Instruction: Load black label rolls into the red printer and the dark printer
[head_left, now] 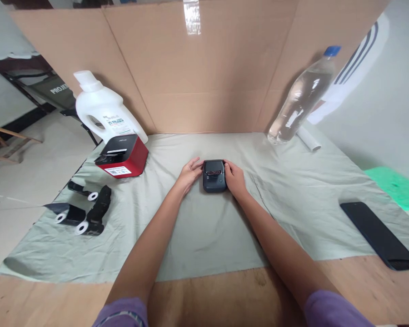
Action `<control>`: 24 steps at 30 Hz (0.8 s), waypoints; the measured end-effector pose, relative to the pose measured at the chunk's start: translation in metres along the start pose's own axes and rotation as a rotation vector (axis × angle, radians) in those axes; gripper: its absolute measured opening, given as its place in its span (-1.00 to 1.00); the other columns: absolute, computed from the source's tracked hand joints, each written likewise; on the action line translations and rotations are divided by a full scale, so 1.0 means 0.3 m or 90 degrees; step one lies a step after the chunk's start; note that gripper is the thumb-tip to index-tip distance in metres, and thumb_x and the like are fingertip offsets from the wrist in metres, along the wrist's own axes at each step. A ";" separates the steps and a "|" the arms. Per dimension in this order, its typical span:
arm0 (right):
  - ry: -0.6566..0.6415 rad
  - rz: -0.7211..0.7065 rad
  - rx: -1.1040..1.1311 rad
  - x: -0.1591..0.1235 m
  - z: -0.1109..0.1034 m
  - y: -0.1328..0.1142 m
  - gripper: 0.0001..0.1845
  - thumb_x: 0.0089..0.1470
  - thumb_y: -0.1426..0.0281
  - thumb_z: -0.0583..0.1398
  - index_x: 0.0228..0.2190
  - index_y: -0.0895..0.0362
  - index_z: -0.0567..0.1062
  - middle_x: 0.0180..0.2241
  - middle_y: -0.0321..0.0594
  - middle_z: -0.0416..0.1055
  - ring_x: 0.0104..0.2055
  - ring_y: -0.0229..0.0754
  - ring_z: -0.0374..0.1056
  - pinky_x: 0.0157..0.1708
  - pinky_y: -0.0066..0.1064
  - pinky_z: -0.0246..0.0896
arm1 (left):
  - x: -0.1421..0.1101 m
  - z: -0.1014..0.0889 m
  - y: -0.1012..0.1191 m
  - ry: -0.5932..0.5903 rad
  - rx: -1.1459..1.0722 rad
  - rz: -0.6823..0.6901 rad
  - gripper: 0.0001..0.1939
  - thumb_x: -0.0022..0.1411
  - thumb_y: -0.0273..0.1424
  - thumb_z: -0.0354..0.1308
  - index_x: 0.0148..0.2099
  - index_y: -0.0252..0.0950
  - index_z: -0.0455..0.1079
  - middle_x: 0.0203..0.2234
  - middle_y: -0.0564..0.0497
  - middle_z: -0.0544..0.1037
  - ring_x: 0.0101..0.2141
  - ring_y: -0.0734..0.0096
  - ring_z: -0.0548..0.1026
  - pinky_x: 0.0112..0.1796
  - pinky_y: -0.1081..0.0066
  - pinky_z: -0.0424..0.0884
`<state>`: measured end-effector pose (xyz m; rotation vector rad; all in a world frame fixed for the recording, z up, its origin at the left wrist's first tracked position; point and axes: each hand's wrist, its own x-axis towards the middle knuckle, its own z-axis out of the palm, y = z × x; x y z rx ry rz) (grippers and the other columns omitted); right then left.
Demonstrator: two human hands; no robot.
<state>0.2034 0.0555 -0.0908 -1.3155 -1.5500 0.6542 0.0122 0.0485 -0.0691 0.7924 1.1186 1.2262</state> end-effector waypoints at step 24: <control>0.022 -0.003 0.044 -0.008 -0.013 -0.021 -0.58 0.24 0.24 0.05 -0.04 0.11 0.58 0.01 -0.05 0.57 0.05 0.01 0.48 0.12 -0.08 0.32 | -0.034 0.014 -0.058 0.029 0.106 0.182 -0.40 0.15 -0.63 0.11 0.26 -0.38 0.31 0.19 -0.25 0.48 0.20 0.21 0.45 0.26 0.20 0.31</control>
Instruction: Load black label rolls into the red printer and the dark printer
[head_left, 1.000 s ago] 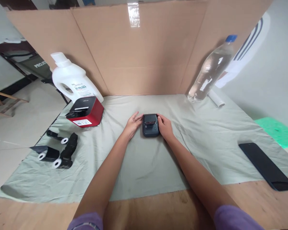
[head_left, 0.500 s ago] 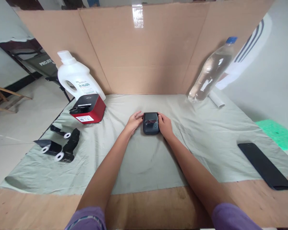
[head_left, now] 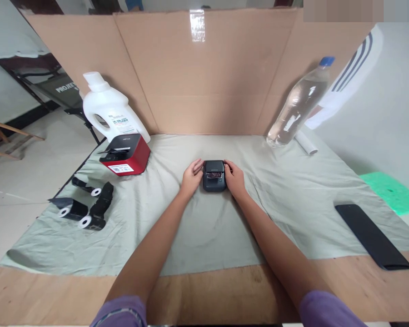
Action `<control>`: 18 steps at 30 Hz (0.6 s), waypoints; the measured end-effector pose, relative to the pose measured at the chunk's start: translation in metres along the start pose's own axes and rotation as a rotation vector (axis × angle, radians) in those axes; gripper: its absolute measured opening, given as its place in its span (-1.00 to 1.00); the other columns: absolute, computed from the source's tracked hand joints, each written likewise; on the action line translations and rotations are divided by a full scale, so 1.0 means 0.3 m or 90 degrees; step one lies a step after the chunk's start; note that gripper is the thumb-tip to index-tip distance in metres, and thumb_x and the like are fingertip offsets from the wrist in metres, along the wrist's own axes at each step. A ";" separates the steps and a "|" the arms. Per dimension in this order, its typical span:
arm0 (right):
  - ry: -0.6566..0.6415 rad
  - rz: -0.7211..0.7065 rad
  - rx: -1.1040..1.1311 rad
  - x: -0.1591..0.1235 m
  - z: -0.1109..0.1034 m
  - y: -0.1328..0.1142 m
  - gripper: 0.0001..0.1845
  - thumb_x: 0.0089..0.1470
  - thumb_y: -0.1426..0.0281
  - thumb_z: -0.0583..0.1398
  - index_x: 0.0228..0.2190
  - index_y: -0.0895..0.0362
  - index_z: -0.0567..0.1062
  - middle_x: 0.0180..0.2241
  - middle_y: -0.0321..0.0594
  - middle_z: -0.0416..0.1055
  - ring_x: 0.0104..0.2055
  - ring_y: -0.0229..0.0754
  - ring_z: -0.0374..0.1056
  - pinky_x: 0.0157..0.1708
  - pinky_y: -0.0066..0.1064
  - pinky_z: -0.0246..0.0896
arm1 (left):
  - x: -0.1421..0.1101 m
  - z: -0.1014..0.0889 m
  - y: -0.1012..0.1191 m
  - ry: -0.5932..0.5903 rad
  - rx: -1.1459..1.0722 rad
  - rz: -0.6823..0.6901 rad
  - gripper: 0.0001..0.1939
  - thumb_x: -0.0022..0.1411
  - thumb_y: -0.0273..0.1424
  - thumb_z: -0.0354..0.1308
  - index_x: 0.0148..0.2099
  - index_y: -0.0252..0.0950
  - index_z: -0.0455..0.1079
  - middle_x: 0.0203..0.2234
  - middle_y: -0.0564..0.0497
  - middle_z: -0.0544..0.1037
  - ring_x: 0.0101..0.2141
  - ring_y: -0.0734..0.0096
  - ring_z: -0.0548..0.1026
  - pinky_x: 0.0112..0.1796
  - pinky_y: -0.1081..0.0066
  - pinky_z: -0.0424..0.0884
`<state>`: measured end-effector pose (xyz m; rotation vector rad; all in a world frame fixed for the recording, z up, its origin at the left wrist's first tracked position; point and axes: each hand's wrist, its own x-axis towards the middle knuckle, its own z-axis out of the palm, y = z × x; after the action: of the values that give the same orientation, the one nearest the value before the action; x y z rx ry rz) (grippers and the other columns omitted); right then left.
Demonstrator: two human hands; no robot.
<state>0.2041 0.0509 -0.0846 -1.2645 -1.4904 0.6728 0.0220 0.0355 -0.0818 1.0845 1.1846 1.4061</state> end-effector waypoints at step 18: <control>-0.008 -0.014 -0.051 -0.019 -0.001 -0.002 -0.59 0.21 0.37 0.03 0.05 0.12 0.46 -0.04 -0.02 0.59 -0.12 -0.02 0.53 -0.02 -0.11 0.38 | -0.047 -0.004 0.002 0.004 0.094 0.113 -0.40 0.24 -0.48 0.03 0.33 -0.30 0.28 0.20 -0.17 0.49 0.26 0.17 0.37 0.25 0.17 0.28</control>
<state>0.2038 0.0455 -0.0859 -1.3048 -1.5520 0.6132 0.0228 0.0215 -0.0821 1.3163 1.2364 1.4745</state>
